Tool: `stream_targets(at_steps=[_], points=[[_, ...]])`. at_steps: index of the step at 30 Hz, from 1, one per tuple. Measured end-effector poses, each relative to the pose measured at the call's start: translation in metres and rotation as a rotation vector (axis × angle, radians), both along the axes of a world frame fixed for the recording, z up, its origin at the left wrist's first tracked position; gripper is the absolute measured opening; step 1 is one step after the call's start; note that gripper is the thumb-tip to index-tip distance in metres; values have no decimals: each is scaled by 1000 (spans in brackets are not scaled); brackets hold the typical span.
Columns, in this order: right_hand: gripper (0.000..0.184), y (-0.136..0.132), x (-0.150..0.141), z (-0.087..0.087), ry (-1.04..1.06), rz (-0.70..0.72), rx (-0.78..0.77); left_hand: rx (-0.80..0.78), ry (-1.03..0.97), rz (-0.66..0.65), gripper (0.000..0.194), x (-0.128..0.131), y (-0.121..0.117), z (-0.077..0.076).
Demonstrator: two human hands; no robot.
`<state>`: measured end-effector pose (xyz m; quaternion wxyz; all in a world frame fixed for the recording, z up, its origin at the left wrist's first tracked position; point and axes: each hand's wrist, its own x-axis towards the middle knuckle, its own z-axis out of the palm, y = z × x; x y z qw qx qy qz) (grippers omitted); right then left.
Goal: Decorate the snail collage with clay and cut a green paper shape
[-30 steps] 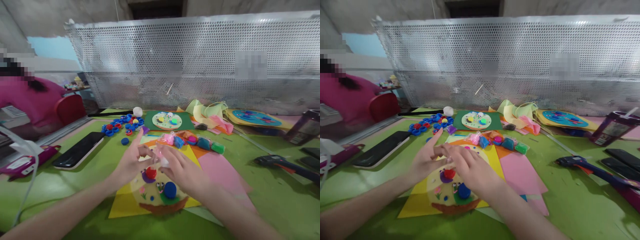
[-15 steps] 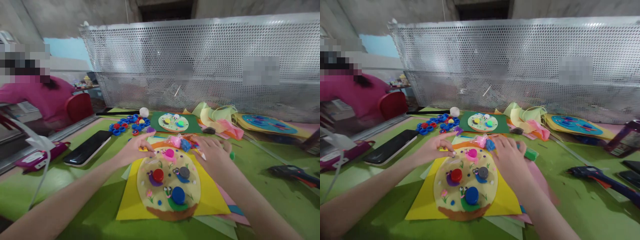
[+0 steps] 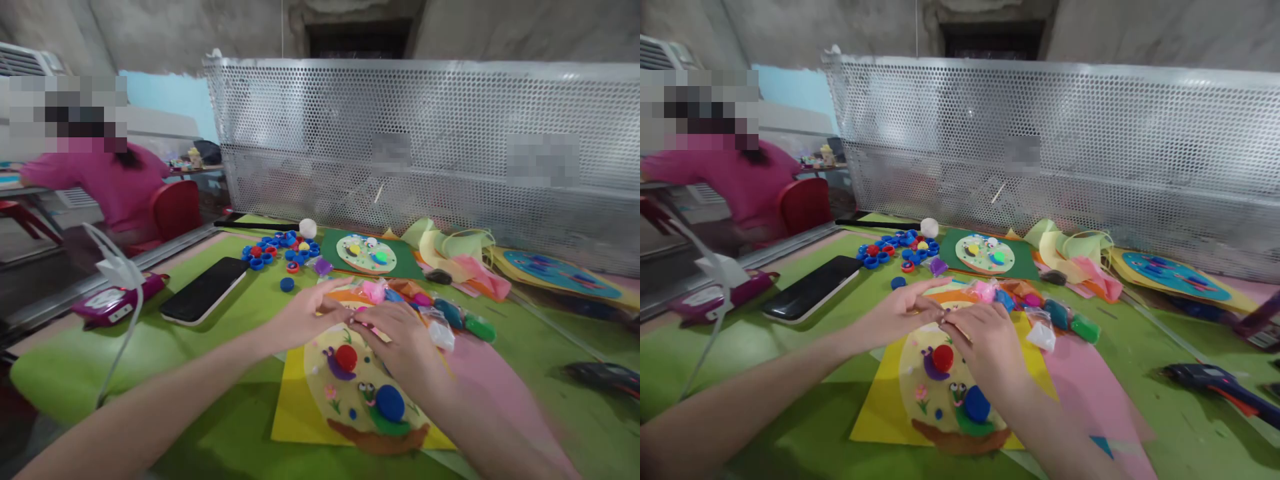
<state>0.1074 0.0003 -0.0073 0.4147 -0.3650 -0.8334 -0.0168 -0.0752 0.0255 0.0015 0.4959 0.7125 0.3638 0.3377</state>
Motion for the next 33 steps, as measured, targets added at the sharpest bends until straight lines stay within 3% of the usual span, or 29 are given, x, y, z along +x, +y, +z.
stream_targets(at_steps=[3, 6, 9, 15, 23, 26, 33], points=[[9, 7, -2, 5, -29, -4, 13, 132, 160, -11, 53, -12, 6, 7], [12, 19, -3, 5, -244, 5, -25, 375, 627, 70, 55, -27, 22, 6], [14, 32, -7, -3, -409, 50, -123, 425, 876, 124, 65, -37, 40, -5], [15, 45, -19, -15, -518, 151, -155, 325, 1051, 32, 77, -35, 50, -25], [17, 51, -30, -23, -702, 231, 77, 245, 1145, 6, 80, -32, 47, -27], [29, 53, -26, -20, -794, 291, 16, 246, 1155, 16, 81, -32, 48, -28], [55, 54, -12, 6, -720, 421, -254, 308, 1131, -16, 75, -31, 46, -23]])
